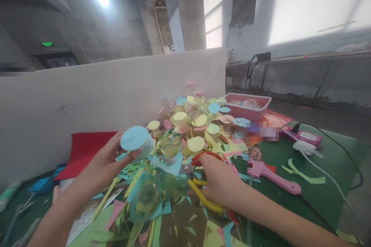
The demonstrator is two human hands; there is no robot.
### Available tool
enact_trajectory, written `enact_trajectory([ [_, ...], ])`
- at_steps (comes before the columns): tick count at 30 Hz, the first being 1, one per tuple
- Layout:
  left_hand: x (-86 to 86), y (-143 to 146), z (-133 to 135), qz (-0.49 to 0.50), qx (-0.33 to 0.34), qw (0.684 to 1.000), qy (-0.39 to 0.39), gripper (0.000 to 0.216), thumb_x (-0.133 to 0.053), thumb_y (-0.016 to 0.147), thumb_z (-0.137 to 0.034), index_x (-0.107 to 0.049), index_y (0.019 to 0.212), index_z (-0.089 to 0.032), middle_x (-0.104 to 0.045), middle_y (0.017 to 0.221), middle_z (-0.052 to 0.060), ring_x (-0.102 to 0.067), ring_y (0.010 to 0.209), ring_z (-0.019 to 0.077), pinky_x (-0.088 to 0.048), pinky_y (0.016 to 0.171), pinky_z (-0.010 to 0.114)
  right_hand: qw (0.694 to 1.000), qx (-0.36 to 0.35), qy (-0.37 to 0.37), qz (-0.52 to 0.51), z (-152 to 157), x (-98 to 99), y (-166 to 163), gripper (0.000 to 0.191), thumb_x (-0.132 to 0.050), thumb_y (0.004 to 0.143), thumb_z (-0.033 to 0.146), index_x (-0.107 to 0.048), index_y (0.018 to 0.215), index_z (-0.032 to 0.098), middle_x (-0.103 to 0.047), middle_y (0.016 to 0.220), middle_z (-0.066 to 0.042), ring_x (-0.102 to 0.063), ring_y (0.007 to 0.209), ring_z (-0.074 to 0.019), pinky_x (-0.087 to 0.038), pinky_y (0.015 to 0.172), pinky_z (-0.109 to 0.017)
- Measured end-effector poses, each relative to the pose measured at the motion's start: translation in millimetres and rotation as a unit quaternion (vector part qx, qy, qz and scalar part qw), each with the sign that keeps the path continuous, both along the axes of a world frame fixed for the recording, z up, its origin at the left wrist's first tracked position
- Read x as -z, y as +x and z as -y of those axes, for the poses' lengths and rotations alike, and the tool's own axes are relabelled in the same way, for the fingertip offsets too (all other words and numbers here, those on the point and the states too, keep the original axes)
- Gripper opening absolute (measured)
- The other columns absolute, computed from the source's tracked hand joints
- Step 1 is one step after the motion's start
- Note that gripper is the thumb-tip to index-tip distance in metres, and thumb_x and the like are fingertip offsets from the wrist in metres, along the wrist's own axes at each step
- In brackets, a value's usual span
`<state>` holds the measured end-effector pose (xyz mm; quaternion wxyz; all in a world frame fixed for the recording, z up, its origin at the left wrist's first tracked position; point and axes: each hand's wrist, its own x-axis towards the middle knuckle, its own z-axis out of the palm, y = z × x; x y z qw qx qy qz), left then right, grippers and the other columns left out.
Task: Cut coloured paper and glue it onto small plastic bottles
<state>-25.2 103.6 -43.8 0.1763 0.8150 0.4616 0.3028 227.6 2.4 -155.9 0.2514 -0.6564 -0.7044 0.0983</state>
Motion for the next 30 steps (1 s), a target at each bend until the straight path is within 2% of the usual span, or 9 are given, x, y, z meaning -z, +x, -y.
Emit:
enact_trajectory([
  [2, 7.9, 1, -5, -0.034, 0.009, 0.999, 0.006, 0.050, -0.058, 0.078, -0.061, -0.059, 0.114, -0.026, -0.067, 0.115, 0.005, -0.062, 0.100, 0.0269, -0.053, 0.079, 0.032, 0.997, -0.013, 0.027, 0.069, -3, 6.4, 0, 0.042, -0.075, 0.071, 0.046, -0.057, 0.093, 0.016, -0.063, 0.094, -0.009, -0.059, 0.088, -0.0287, -0.044, 0.072, -0.037],
  [5, 23.1, 6, -13, -0.067, 0.027, 0.997, 0.027, 0.047, -0.056, 0.081, -0.059, -0.058, 0.113, -0.025, -0.066, 0.110, 0.005, -0.062, 0.096, 0.0257, -0.051, 0.081, 0.035, 0.991, -0.038, 0.041, 0.124, -6, 13.2, 2, 0.039, -0.072, 0.073, 0.048, -0.059, 0.093, 0.016, -0.064, 0.092, -0.009, -0.059, 0.087, -0.0279, -0.044, 0.075, -0.037],
  [8, 37.5, 16, -15, -0.080, 0.039, 0.995, 0.037, 0.045, -0.055, 0.083, -0.057, -0.058, 0.114, -0.025, -0.065, 0.108, 0.006, -0.061, 0.094, 0.0244, -0.050, 0.082, 0.036, 0.987, -0.053, 0.061, 0.140, -6, 16.3, 4, 0.042, -0.071, 0.074, 0.052, -0.060, 0.094, 0.016, -0.063, 0.093, -0.008, -0.059, 0.086, -0.0270, -0.044, 0.076, -0.037],
  [14, 53.2, 34, -13, -0.127, 0.037, 0.990, 0.040, 0.037, -0.050, 0.084, -0.053, -0.061, 0.099, -0.021, -0.067, 0.098, 0.007, -0.062, 0.090, 0.0256, -0.050, 0.076, 0.036, 0.988, -0.055, 0.044, 0.135, -6, 13.3, 4, 0.042, -0.072, 0.074, 0.051, -0.060, 0.095, 0.016, -0.064, 0.094, -0.008, -0.059, 0.088, -0.0269, -0.045, 0.078, -0.037],
  [18, 55.5, 26, -16, -0.159, 0.027, 0.986, 0.028, 0.038, -0.051, 0.082, -0.053, -0.060, 0.101, -0.022, -0.068, 0.106, 0.009, -0.064, 0.097, 0.0278, -0.049, 0.083, 0.038, 0.988, -0.054, 0.035, 0.141, -5, 11.3, 4, 0.042, -0.072, 0.075, 0.050, -0.061, 0.096, 0.015, -0.064, 0.094, -0.008, -0.059, 0.089, -0.0274, -0.046, 0.080, -0.039],
  [23, 49.1, 10, -11, -0.256, 0.038, 0.965, -0.026, 0.034, -0.050, 0.084, -0.055, -0.061, 0.089, -0.023, -0.067, 0.094, 0.007, -0.062, 0.090, 0.0269, -0.047, 0.079, 0.038, 0.987, -0.060, 0.034, 0.144, -5, 12.9, 5, 0.041, -0.072, 0.074, 0.050, -0.061, 0.094, 0.015, -0.064, 0.092, -0.009, -0.059, 0.088, -0.0269, -0.047, 0.078, -0.038],
  [27, 38.5, 23, 15, -0.291, 0.071, 0.954, -0.024, 0.023, -0.056, 0.083, -0.046, -0.063, 0.088, -0.025, -0.066, 0.096, 0.004, -0.058, 0.097, 0.0273, -0.045, 0.084, 0.039, 0.988, -0.061, 0.032, 0.140, -6, 14.2, 4, 0.043, -0.071, 0.075, 0.052, -0.061, 0.094, 0.014, -0.064, 0.092, -0.009, -0.060, 0.088, -0.0276, -0.047, 0.079, -0.039],
  [30, 36.0, 40, 34, -0.300, 0.103, 0.947, -0.052, 0.017, -0.064, 0.078, -0.038, -0.065, 0.091, -0.027, -0.064, 0.101, 0.002, -0.056, 0.102, 0.0274, -0.044, 0.086, 0.039, 0.989, -0.060, 0.030, 0.132, -6, 14.3, 3, 0.043, -0.072, 0.074, 0.050, -0.061, 0.094, 0.014, -0.064, 0.093, -0.009, -0.060, 0.089, -0.0277, -0.048, 0.080, -0.039],
])
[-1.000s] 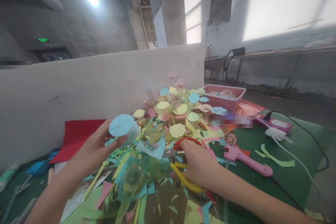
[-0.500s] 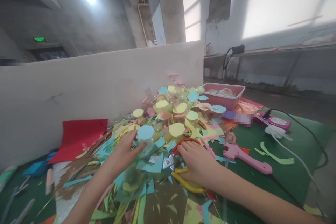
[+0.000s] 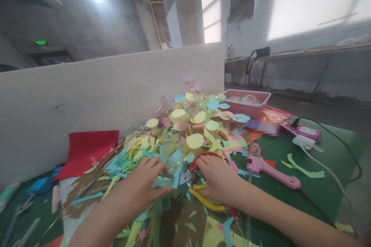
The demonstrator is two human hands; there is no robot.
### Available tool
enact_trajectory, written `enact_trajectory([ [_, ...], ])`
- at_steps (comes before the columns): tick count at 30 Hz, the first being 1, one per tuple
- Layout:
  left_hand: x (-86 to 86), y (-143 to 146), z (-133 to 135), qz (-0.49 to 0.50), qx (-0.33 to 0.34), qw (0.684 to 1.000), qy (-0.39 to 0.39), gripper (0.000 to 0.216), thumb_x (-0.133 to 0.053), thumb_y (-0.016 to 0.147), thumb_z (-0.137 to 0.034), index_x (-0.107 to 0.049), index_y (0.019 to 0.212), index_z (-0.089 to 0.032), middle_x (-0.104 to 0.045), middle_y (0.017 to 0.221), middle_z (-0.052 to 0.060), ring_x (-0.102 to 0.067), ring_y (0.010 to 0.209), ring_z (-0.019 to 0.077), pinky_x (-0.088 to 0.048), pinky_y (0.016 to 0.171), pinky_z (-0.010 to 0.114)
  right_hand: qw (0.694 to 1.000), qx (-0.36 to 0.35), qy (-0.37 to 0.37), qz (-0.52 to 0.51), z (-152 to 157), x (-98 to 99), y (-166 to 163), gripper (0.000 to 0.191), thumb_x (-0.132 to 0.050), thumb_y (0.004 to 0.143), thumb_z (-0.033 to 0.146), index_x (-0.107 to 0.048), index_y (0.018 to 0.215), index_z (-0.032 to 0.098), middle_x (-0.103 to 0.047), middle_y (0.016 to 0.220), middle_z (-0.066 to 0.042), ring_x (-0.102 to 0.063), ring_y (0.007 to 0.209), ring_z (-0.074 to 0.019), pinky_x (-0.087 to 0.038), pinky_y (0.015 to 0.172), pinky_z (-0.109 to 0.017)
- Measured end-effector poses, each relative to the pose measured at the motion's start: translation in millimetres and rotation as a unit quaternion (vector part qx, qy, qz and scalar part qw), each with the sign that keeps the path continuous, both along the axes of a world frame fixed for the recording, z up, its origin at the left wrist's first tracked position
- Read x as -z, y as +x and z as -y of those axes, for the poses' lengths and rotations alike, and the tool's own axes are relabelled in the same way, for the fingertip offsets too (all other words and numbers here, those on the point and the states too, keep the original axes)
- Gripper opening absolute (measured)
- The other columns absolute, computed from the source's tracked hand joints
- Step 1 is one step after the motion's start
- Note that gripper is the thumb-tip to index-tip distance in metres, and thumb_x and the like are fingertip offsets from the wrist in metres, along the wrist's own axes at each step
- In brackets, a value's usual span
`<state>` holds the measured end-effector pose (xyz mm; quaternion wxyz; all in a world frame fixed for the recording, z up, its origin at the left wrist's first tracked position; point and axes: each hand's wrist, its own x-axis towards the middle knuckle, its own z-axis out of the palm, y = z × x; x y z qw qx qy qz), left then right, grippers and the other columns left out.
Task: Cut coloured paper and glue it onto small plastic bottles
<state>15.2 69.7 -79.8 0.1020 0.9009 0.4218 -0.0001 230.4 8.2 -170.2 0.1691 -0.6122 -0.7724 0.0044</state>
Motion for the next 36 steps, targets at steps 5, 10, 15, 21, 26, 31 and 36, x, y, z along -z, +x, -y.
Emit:
enact_trajectory([
  [5, 6.0, 13, 6, 0.002, 0.027, 1.000, 0.006, 0.013, -0.067, 0.077, -0.030, -0.062, 0.087, -0.025, -0.062, 0.099, 0.001, -0.056, 0.097, 0.0265, -0.044, 0.081, 0.037, 1.000, -0.005, 0.007, -0.020, 1, -0.5, 0, 0.041, -0.072, 0.074, 0.048, -0.061, 0.094, 0.014, -0.065, 0.092, -0.008, -0.060, 0.089, -0.0268, -0.047, 0.080, -0.038],
  [10, 4.0, 12, 2, 0.013, 0.044, 0.999, 0.000, 0.011, -0.051, 0.088, -0.029, -0.061, 0.085, -0.024, -0.060, 0.097, 0.002, -0.056, 0.096, 0.0250, -0.044, 0.082, 0.038, 1.000, 0.000, 0.010, -0.012, 1, -1.0, 0, 0.041, -0.073, 0.074, 0.047, -0.061, 0.094, 0.014, -0.064, 0.092, -0.008, -0.060, 0.089, -0.0272, -0.047, 0.079, -0.038],
  [15, 4.3, 7, -5, 0.071, 0.062, 0.995, 0.039, 0.018, -0.045, 0.090, -0.029, -0.057, 0.076, -0.024, -0.061, 0.086, 0.001, -0.056, 0.086, 0.0219, -0.046, 0.076, 0.034, 1.000, -0.003, 0.019, -0.016, 1, 0.3, 1, 0.039, -0.074, 0.073, 0.046, -0.061, 0.094, 0.014, -0.064, 0.092, -0.008, -0.060, 0.089, -0.0268, -0.047, 0.078, -0.037],
  [21, 4.3, -5, -18, 0.092, 0.050, 0.992, 0.067, 0.020, -0.045, 0.090, -0.034, -0.056, 0.076, -0.024, -0.061, 0.084, 0.001, -0.057, 0.083, 0.0205, -0.045, 0.074, 0.031, 1.000, 0.001, 0.009, -0.012, -1, -0.6, 1, 0.041, -0.073, 0.074, 0.048, -0.061, 0.094, 0.014, -0.064, 0.092, -0.008, -0.060, 0.088, -0.0272, -0.047, 0.079, -0.038],
  [26, -11.7, -21, -32, 0.119, -0.037, 0.986, 0.107, 0.023, -0.044, 0.087, -0.043, -0.057, 0.079, -0.026, -0.063, 0.075, 0.000, -0.058, 0.070, 0.0195, -0.042, 0.063, 0.028, 1.000, 0.000, 0.004, -0.012, -1, -2.0, 0, 0.042, -0.075, 0.072, 0.046, -0.061, 0.094, 0.014, -0.064, 0.093, -0.008, -0.060, 0.088, -0.0272, -0.047, 0.078, -0.038],
  [31, -22.8, -37, -50, 0.185, -0.236, 0.937, 0.180, 0.031, -0.045, 0.080, -0.049, -0.052, 0.100, -0.026, -0.068, 0.084, 0.004, -0.063, 0.073, 0.0239, -0.042, 0.060, 0.029, 1.000, -0.002, 0.004, -0.022, -2, 1.0, 0, 0.042, -0.075, 0.072, 0.047, -0.061, 0.093, 0.014, -0.064, 0.092, -0.008, -0.060, 0.087, -0.0274, -0.047, 0.078, -0.038],
  [36, -16.4, -34, -55, 0.163, -0.246, 0.934, 0.203, 0.041, -0.044, 0.080, -0.045, -0.048, 0.114, -0.024, -0.068, 0.093, 0.007, -0.063, 0.075, 0.0248, -0.042, 0.062, 0.032, 0.997, 0.001, -0.006, -0.080, 1, -0.5, -1, 0.039, -0.075, 0.071, 0.042, -0.060, 0.094, 0.016, -0.065, 0.093, -0.009, -0.059, 0.088, -0.0276, -0.045, 0.076, -0.037],
])
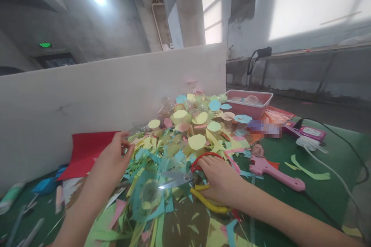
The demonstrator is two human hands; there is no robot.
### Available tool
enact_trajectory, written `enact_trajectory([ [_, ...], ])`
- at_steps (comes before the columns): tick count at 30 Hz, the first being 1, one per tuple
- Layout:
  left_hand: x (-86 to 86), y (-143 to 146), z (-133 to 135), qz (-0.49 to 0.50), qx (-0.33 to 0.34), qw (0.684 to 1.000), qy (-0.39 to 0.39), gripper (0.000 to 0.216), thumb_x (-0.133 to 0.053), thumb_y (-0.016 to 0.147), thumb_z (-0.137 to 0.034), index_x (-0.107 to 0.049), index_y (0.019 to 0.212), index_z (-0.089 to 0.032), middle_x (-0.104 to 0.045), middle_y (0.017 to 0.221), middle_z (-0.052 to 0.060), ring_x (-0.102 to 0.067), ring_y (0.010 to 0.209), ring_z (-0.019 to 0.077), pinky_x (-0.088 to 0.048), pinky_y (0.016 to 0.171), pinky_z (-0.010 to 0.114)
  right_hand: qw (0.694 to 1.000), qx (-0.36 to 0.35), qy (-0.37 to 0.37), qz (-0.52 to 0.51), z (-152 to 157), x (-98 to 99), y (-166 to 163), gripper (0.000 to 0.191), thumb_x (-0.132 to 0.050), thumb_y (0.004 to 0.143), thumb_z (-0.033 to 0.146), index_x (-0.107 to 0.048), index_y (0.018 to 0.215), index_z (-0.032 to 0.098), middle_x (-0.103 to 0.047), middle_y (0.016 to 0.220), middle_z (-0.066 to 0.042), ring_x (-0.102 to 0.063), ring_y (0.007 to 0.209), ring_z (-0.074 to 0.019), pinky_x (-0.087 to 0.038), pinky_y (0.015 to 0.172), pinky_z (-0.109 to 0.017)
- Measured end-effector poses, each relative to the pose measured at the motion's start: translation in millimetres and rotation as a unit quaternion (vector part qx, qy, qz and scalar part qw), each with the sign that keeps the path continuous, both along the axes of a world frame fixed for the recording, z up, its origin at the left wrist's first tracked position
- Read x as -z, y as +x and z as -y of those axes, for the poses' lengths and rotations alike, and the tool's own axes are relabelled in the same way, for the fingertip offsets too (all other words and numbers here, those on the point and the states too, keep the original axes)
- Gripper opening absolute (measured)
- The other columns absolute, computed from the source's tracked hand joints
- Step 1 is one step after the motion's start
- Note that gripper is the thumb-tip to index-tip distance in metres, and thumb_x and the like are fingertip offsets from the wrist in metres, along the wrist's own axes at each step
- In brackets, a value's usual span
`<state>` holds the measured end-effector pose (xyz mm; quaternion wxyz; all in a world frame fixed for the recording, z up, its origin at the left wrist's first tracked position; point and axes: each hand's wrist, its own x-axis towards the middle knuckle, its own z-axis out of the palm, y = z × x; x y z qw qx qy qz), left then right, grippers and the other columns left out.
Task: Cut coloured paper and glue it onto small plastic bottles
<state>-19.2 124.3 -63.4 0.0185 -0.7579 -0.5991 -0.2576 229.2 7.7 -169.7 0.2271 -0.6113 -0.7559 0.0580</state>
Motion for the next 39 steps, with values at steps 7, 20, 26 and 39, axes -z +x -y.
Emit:
enact_trajectory([
  [7, -18.8, 13, 30, 0.054, -0.002, 0.995, 0.087, 0.027, -0.044, 0.083, -0.044, -0.058, 0.095, -0.023, -0.064, 0.088, 0.003, -0.060, 0.084, 0.0238, -0.044, 0.073, 0.033, 0.936, 0.048, -0.160, -0.309, 6, -24.3, -1, 0.043, -0.071, 0.071, 0.058, -0.052, 0.082, 0.022, -0.054, 0.073, 0.003, -0.049, 0.064, -0.0152, -0.034, 0.056, -0.025],
  [20, 54.6, 55, 27, -0.218, 0.280, 0.935, -0.006, 0.027, -0.057, 0.087, -0.020, -0.062, 0.113, -0.019, -0.065, 0.116, 0.009, -0.053, 0.107, 0.0300, -0.045, 0.090, 0.044, 0.848, 0.001, -0.122, -0.516, -2, -21.7, 2, 0.038, -0.071, 0.076, 0.051, -0.048, 0.079, 0.020, -0.040, 0.066, 0.008, -0.037, 0.059, -0.0097, -0.033, 0.054, -0.024],
  [26, 62.5, 65, 32, -0.308, 0.223, 0.925, -0.016, 0.035, -0.053, 0.079, -0.002, -0.065, 0.109, -0.016, -0.066, 0.112, 0.013, -0.054, 0.106, 0.0339, -0.046, 0.088, 0.047, 0.835, -0.008, -0.138, -0.533, -1, -21.9, -2, 0.039, -0.072, 0.073, 0.051, -0.051, 0.083, 0.020, -0.044, 0.072, 0.006, -0.040, 0.064, -0.0108, -0.036, 0.056, -0.024],
  [39, 11.0, 27, 13, 0.206, 0.165, 0.960, -0.096, 0.046, -0.059, 0.080, -0.058, -0.062, 0.109, -0.023, -0.068, 0.099, 0.006, -0.062, 0.092, 0.0264, -0.048, 0.078, 0.036, 0.824, -0.043, -0.109, -0.554, -5, -10.3, -2, 0.043, -0.054, 0.084, 0.065, -0.042, 0.084, 0.023, -0.037, 0.070, 0.007, -0.035, 0.056, -0.0095, -0.033, 0.051, -0.024],
])
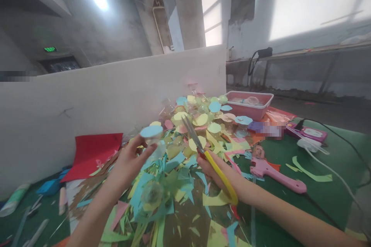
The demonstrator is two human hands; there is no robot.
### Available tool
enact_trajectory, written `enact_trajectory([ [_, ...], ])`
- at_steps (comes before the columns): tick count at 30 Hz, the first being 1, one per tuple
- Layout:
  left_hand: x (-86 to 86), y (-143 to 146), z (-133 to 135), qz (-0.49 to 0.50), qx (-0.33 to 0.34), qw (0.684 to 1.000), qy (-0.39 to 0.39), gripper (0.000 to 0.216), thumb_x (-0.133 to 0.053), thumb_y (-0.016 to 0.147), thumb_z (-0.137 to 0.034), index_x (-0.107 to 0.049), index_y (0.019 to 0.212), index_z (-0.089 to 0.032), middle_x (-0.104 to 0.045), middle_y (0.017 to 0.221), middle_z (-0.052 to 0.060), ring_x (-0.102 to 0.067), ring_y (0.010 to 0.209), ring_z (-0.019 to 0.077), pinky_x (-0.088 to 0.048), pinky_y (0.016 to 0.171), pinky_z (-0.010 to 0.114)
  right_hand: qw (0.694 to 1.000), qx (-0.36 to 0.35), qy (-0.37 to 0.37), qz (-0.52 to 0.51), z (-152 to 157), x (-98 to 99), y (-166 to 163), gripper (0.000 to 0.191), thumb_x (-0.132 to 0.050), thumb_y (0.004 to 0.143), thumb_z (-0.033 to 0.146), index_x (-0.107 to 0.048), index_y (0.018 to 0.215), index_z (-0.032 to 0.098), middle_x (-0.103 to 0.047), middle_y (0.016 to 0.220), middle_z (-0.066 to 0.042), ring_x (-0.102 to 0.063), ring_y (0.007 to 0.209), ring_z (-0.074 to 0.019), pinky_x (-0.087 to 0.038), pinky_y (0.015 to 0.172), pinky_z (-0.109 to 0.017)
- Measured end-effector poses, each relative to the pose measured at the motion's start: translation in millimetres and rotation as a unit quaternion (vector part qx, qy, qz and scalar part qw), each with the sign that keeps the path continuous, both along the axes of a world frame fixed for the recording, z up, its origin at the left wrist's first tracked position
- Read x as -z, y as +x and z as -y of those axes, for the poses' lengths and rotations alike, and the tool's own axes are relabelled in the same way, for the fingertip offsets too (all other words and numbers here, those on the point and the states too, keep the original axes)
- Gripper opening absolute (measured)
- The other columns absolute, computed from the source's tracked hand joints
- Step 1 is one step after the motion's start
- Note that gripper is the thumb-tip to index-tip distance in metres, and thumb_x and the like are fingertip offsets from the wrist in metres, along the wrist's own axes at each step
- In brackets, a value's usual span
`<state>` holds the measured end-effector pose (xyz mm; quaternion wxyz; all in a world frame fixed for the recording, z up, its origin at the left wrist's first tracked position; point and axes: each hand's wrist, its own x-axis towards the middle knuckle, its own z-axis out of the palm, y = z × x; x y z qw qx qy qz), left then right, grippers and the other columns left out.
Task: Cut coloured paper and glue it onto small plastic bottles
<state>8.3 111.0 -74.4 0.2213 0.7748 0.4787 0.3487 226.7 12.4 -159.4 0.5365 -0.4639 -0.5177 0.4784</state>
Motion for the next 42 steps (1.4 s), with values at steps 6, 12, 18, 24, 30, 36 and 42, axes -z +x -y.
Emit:
enact_trajectory([
  [6, -3.7, 16, 13, 0.272, 0.019, 0.951, -0.149, 0.042, -0.065, 0.075, -0.053, -0.067, 0.104, -0.023, -0.074, 0.104, 0.006, -0.065, 0.105, 0.0277, -0.051, 0.085, 0.036, 0.999, -0.026, -0.003, 0.033, 0, 7.1, 0, 0.046, -0.044, 0.087, 0.070, -0.039, 0.082, 0.024, -0.034, 0.068, 0.006, -0.031, 0.056, -0.0106, -0.033, 0.051, -0.025],
  [12, -8.6, 31, 28, 0.339, 0.040, 0.916, -0.210, 0.035, -0.058, 0.075, -0.044, -0.070, 0.099, -0.021, -0.075, 0.103, 0.004, -0.066, 0.105, 0.0297, -0.054, 0.086, 0.041, 0.993, -0.083, -0.022, 0.086, 17, -18.3, 3, 0.050, -0.043, 0.086, 0.073, -0.034, 0.080, 0.024, -0.032, 0.065, 0.008, -0.030, 0.056, -0.0102, -0.031, 0.050, -0.024],
  [18, -4.7, 32, 28, 0.323, 0.021, 0.921, -0.215, 0.036, -0.063, 0.071, -0.046, -0.069, 0.098, -0.023, -0.076, 0.096, 0.004, -0.068, 0.101, 0.0285, -0.055, 0.084, 0.041, 0.986, -0.108, -0.028, 0.126, 17, -17.9, 3, 0.051, -0.045, 0.085, 0.074, -0.038, 0.083, 0.023, -0.037, 0.072, 0.005, -0.032, 0.058, -0.0099, -0.030, 0.052, -0.024],
  [24, 7.3, 33, 20, 0.237, 0.018, 0.963, -0.124, 0.038, -0.070, 0.073, -0.044, -0.066, 0.105, -0.023, -0.072, 0.114, 0.008, -0.062, 0.115, 0.0275, -0.050, 0.092, 0.038, 0.986, -0.111, -0.027, 0.124, 19, -23.9, 2, 0.049, -0.045, 0.086, 0.071, -0.035, 0.081, 0.023, -0.035, 0.072, 0.005, -0.031, 0.061, -0.0111, -0.030, 0.053, -0.025],
  [30, 15.3, 26, 11, 0.279, 0.032, 0.955, -0.092, 0.043, -0.075, 0.074, -0.042, -0.066, 0.111, -0.022, -0.068, 0.125, 0.007, -0.058, 0.121, 0.0257, -0.042, 0.102, 0.037, 0.985, -0.105, 0.000, 0.138, 21, -23.3, 5, 0.042, -0.042, 0.091, 0.064, -0.035, 0.083, 0.024, -0.034, 0.074, 0.005, -0.030, 0.061, -0.0112, -0.031, 0.056, -0.025],
  [36, 7.3, 32, 21, 0.271, 0.001, 0.962, -0.008, 0.047, -0.074, 0.075, -0.041, -0.061, 0.116, -0.023, -0.071, 0.119, 0.006, -0.063, 0.113, 0.0235, -0.048, 0.096, 0.034, 0.979, -0.125, -0.025, 0.158, 20, -23.1, 11, 0.040, -0.038, 0.093, 0.064, -0.037, 0.087, 0.024, -0.037, 0.073, 0.005, -0.036, 0.061, -0.0120, -0.038, 0.057, -0.026],
  [42, 12.0, 34, 24, 0.251, 0.004, 0.966, 0.063, 0.046, -0.075, 0.074, -0.043, -0.058, 0.112, -0.023, -0.071, 0.114, 0.005, -0.065, 0.104, 0.0226, -0.050, 0.090, 0.034, 0.969, -0.114, -0.007, 0.217, 21, -21.4, 12, 0.049, -0.032, 0.093, 0.068, -0.047, 0.089, 0.022, -0.040, 0.077, 0.002, -0.038, 0.066, -0.0137, -0.042, 0.060, -0.027],
])
